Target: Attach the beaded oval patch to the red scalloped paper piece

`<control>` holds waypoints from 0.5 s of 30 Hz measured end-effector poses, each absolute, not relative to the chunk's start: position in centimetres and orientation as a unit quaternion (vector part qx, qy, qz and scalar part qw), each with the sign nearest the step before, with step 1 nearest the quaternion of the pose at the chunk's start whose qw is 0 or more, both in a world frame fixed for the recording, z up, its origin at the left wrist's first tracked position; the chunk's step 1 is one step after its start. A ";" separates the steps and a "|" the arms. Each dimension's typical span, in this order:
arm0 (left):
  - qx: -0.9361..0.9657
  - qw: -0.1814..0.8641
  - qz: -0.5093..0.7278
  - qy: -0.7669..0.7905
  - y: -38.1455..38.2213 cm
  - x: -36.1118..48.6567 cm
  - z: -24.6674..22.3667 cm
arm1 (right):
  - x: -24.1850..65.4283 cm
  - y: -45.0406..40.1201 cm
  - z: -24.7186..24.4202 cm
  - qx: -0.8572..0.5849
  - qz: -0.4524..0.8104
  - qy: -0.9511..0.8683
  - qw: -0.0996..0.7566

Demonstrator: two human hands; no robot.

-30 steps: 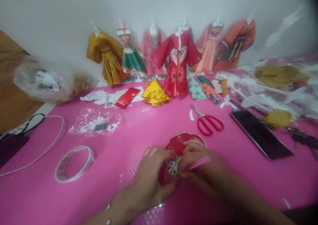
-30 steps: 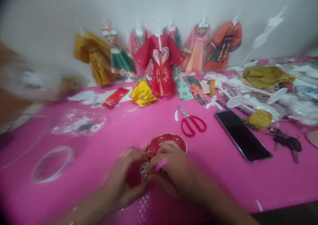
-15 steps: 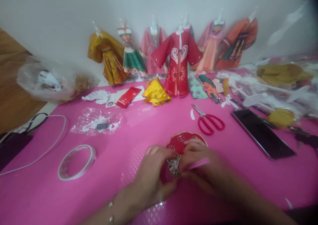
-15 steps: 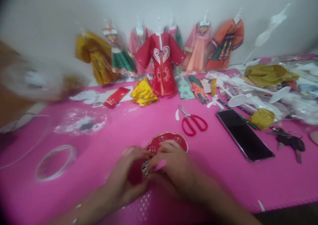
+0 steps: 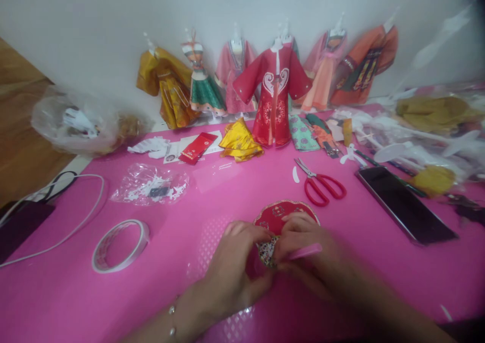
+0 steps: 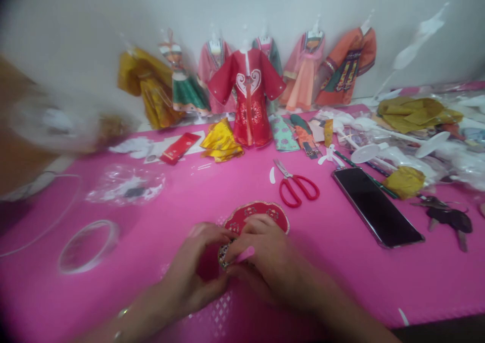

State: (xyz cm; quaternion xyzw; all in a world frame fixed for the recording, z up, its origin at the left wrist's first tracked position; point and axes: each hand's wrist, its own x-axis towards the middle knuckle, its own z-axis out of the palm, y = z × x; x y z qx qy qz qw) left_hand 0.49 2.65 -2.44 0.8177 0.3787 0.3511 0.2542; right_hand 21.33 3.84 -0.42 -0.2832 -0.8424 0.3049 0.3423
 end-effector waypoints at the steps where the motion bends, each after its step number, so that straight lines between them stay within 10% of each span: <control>1: 0.818 0.254 0.352 0.378 2.7 0.5 -2.4 | 21.3 3.9 -0.4 -0.282 0.304 -0.841 0.348; 15: 0.810 0.253 0.372 0.377 2.9 0.3 -2.7 | 22.2 4.0 -3.2 -0.357 0.336 -0.750 0.445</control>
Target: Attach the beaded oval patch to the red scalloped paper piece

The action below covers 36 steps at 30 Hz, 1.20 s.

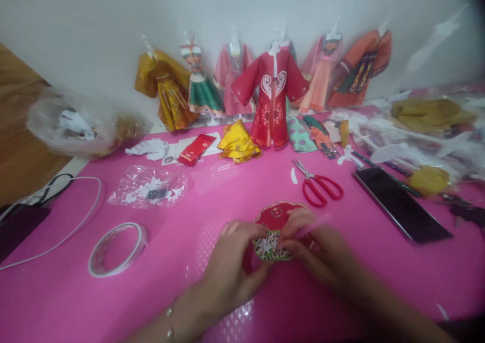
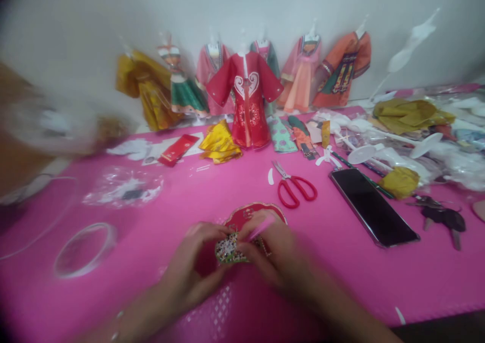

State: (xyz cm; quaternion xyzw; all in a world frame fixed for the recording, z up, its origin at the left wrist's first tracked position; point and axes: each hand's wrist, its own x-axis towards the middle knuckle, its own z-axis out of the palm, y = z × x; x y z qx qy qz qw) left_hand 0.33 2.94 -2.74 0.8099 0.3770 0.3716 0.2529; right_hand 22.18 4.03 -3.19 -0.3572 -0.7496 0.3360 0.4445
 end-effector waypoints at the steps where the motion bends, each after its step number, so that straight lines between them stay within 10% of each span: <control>1: 0.808 0.252 0.374 0.380 3.0 0.3 -2.8 | 22.2 4.0 -3.2 -0.368 0.343 -0.740 0.446; 10: 0.777 0.202 0.378 0.462 4.4 -1.1 -3.6 | 22.8 3.9 -2.8 -0.427 0.382 -0.677 0.462; 23: 0.753 0.192 0.391 0.493 5.0 -1.5 -4.2 | 22.8 3.6 -0.8 -0.486 0.361 -0.771 0.200; 36: 0.755 0.189 0.381 0.500 4.8 -1.3 -4.0 | 22.3 3.7 -1.0 -0.456 0.355 -0.785 0.221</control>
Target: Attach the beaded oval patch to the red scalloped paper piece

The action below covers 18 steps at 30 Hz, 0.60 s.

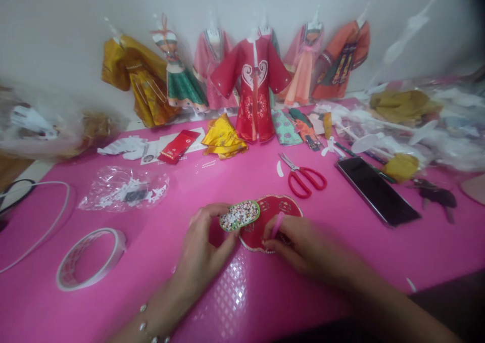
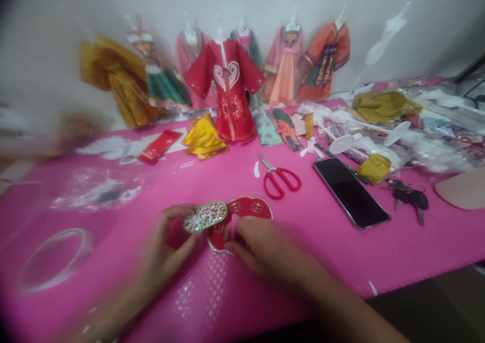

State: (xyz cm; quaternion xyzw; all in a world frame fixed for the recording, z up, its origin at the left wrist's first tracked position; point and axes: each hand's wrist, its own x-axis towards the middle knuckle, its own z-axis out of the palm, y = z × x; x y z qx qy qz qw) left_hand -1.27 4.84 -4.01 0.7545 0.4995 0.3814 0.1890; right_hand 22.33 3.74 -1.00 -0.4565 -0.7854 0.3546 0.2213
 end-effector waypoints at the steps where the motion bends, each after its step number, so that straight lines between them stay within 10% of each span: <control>1: 0.756 0.188 0.380 0.498 4.8 -1.3 -4.0 | 22.3 3.7 -1.1 -0.461 0.350 -0.787 0.213; 18: 0.758 0.196 0.380 0.493 4.7 -1.1 -3.7 | 22.3 3.6 -1.2 -0.468 0.345 -0.790 0.193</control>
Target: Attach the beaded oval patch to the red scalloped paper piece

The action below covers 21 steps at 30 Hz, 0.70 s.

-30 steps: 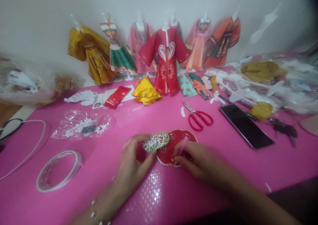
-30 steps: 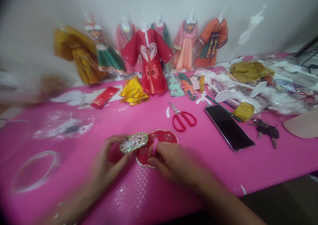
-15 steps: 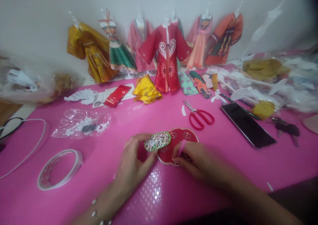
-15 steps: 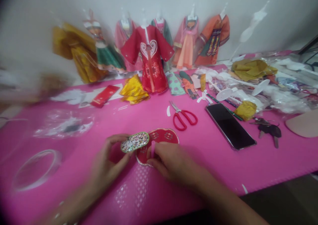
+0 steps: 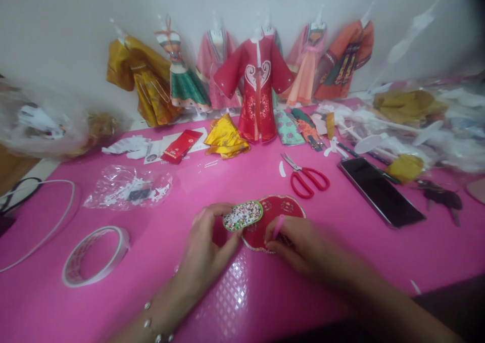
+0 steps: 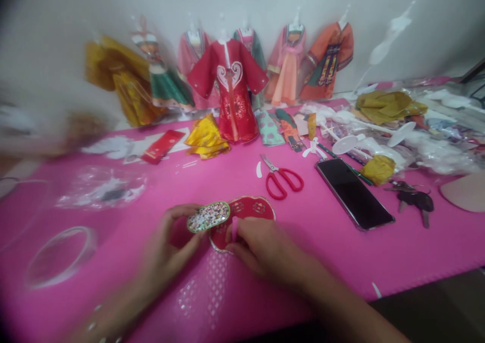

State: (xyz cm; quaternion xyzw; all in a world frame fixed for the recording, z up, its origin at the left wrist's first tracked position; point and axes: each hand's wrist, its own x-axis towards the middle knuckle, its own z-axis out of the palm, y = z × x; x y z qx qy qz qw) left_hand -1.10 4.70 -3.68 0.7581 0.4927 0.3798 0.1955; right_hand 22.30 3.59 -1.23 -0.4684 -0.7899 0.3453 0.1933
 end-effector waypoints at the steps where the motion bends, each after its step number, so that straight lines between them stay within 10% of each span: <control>1: 0.757 0.197 0.382 0.493 4.7 -1.1 -3.7 | 22.3 3.6 -1.2 -0.467 0.346 -0.790 0.193; 21: 0.753 0.199 0.384 0.495 4.7 -0.9 -3.6 | 22.3 3.5 -1.2 -0.453 0.323 -0.804 0.211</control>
